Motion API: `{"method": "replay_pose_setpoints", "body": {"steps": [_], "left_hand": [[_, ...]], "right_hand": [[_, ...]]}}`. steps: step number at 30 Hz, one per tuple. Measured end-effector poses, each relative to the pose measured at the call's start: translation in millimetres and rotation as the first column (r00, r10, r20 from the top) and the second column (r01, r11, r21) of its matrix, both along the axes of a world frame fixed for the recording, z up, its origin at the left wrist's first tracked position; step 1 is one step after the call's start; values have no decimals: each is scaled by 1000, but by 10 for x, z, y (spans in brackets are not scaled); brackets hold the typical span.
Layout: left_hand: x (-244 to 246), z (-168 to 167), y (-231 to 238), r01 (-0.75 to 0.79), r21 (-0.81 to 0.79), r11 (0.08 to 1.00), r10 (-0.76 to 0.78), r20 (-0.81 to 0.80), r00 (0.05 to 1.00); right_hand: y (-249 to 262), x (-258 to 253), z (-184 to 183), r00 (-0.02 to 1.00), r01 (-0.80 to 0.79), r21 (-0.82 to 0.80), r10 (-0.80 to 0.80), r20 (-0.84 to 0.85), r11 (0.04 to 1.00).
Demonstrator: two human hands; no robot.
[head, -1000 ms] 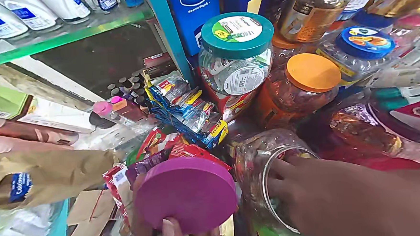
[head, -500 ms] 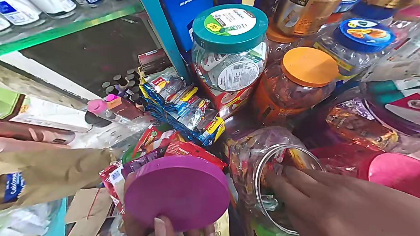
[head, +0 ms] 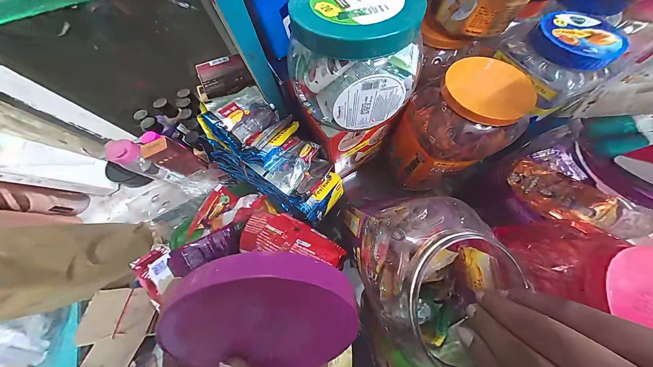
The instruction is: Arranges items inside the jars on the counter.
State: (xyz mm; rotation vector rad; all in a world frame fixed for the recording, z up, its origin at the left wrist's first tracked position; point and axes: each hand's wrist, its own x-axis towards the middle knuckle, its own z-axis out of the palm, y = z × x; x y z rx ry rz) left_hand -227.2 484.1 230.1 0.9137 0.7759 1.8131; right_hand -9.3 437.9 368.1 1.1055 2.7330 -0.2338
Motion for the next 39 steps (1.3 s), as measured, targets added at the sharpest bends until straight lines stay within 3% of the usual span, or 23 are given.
{"method": "replay_pose_setpoints", "body": {"steps": [2,7,13,16,19,21,26,32,34,39], "left_hand": [[-16,-28,4,-24,-3,1000,24,-13,1000],[-74,-3,-21,87,24,996,-87,17,996],[-70,1,-34,103,-11,995,-103,6,995],[-46,-58,-16,48,19,999,-48,-13,999],[-63,-140,-44,235,62,970,-235,-11,972],[-114,-208,-85,263,65,963,-263,-6,965],[-43,-76,-42,65,-11,998,-65,17,998],[-96,-139,-15,51,31,998,-51,2,999],[-102,-167,-23,-3,21,1000,3,-31,1000],[-67,-105,-36,80,10,997,-79,-86,993]], "right_hand": [[-4,4,9,1000,7,-14,-6,18,1000],[117,52,-26,999,-40,-67,40,2,997],[474,121,-53,990,-106,-457,138,37,883],[545,140,-99,992,-29,-591,97,84,806],[504,117,-100,991,44,-624,45,126,780],[500,130,-107,989,72,-629,24,143,774],[526,164,-82,995,-50,-521,89,51,852],[362,163,-154,986,-148,-249,162,39,957],[247,133,-113,989,-113,-161,126,73,980],[49,110,-54,996,80,-36,-78,47,996]]}}
